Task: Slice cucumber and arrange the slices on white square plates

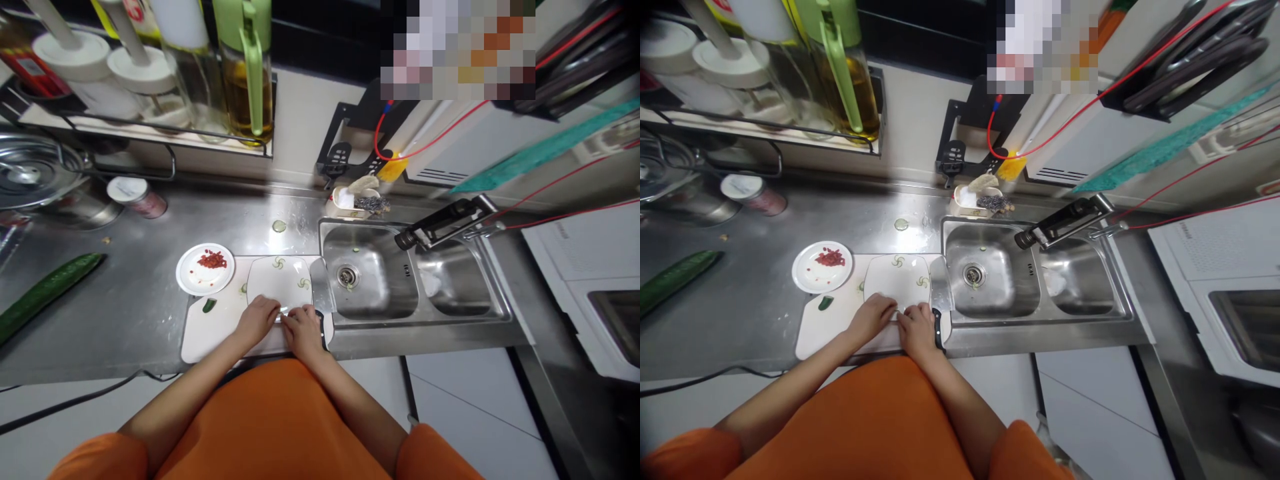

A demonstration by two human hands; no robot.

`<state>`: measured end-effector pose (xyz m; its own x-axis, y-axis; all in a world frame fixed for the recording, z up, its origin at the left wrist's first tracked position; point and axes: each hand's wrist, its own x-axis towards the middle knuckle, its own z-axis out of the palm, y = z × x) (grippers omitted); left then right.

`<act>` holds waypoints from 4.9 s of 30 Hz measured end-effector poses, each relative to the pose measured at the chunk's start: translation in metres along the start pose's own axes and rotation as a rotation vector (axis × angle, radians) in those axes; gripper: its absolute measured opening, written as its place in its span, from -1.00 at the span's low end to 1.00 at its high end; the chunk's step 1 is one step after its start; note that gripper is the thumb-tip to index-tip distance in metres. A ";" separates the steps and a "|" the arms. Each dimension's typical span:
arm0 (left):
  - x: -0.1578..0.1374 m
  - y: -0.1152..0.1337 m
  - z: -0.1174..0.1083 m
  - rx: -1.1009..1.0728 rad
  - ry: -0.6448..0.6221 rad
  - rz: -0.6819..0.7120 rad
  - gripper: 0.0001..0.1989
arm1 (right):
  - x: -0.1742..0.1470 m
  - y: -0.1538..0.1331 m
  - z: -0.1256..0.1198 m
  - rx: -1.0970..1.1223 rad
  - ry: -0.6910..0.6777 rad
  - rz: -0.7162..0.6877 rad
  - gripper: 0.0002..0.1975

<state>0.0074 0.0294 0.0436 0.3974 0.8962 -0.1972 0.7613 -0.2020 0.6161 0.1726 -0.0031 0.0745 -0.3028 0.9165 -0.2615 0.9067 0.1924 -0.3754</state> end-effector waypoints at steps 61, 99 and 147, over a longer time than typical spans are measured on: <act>0.005 0.016 -0.056 -1.120 0.044 -0.562 -0.63 | 0.062 -0.011 -0.032 0.807 0.102 0.180 -0.86; -0.001 0.014 -0.017 -0.612 -0.046 -0.616 -0.90 | 0.067 0.015 -0.032 0.286 -0.216 0.018 -0.87; -0.005 0.021 -0.011 -0.267 0.007 -0.404 -0.87 | 0.060 0.008 -0.021 -0.111 -0.226 -0.147 -0.76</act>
<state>0.0161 0.0253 0.0663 0.0927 0.8851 -0.4561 0.6958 0.2701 0.6655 0.1681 0.0606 0.0748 -0.4794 0.7772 -0.4075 0.8712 0.3657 -0.3276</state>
